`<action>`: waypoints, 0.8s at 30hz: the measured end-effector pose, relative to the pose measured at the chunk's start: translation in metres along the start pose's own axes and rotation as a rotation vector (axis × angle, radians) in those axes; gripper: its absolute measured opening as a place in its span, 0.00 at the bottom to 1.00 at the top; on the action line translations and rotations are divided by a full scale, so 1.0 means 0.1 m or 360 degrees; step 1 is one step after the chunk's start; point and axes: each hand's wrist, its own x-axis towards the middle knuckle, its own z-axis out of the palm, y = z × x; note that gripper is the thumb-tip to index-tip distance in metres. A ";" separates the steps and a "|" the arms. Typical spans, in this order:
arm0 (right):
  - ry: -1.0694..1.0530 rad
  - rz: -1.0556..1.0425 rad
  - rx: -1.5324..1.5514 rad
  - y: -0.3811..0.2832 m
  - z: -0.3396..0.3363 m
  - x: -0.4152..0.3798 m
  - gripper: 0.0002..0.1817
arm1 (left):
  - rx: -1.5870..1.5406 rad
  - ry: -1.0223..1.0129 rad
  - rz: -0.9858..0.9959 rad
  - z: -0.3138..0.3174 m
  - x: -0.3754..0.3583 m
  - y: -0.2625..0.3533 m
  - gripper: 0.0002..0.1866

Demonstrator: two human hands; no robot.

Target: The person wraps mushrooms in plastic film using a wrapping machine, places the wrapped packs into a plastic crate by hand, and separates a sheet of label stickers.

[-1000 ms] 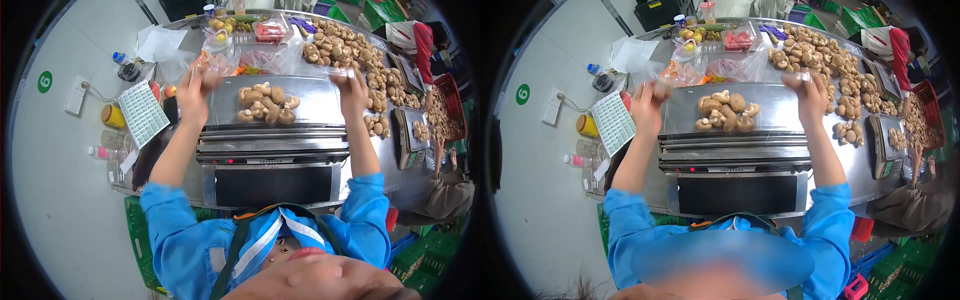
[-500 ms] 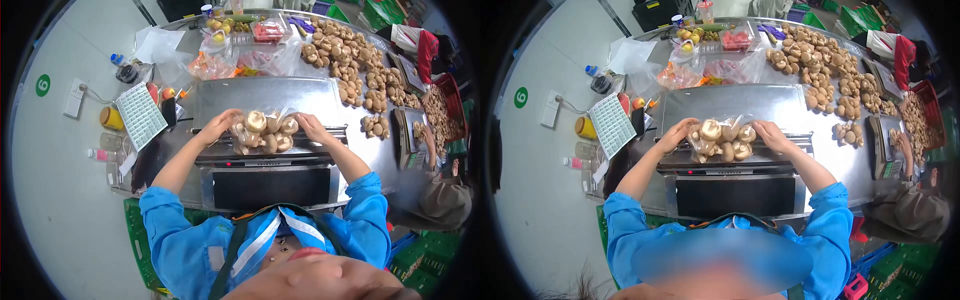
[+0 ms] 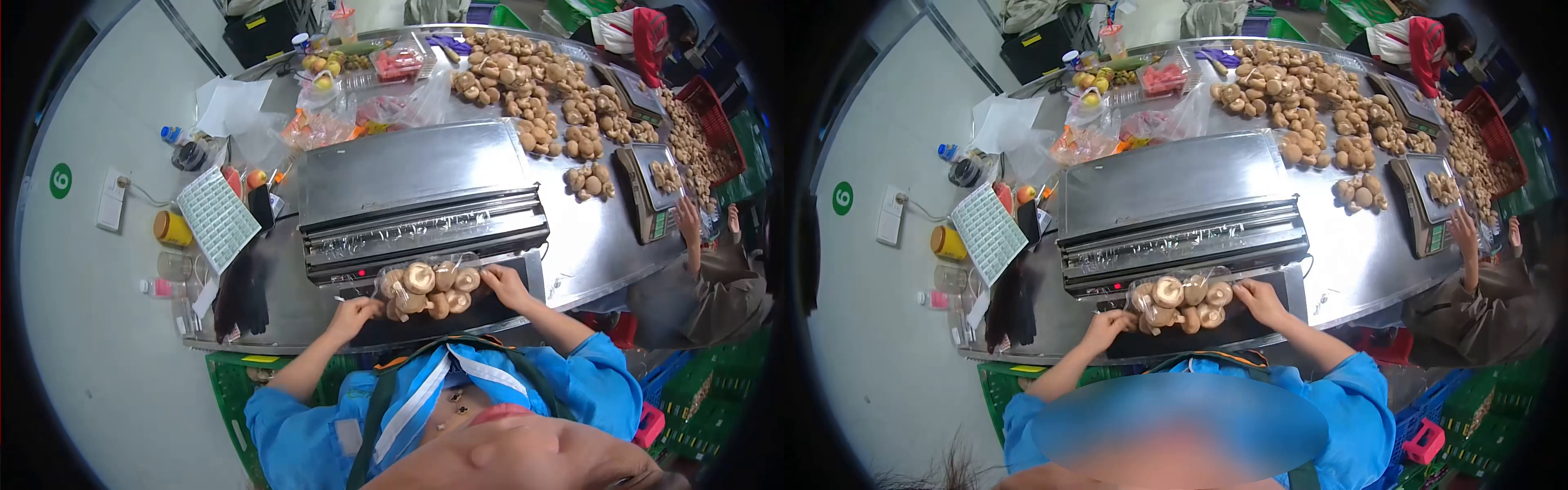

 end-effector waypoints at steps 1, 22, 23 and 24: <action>0.0181 -0.0077 -0.0146 -0.11 0.03 -0.14 0.18 | -0.0128 0.0048 -0.0079 0.03 -0.09 0.02 0.16; -0.1017 -0.0163 0.0150 0.08 0.19 -0.64 0.21 | -0.2169 -0.0890 -0.0158 1.45 -0.90 0.71 0.24; -0.0977 0.0001 0.0581 -0.28 0.08 -0.69 0.26 | -0.2303 -0.0913 -0.0106 1.51 -0.91 0.71 0.24; -0.0916 0.0152 0.1015 -0.62 -0.03 -0.75 0.31 | -0.2405 -0.0861 -0.0059 1.56 -0.94 0.66 0.25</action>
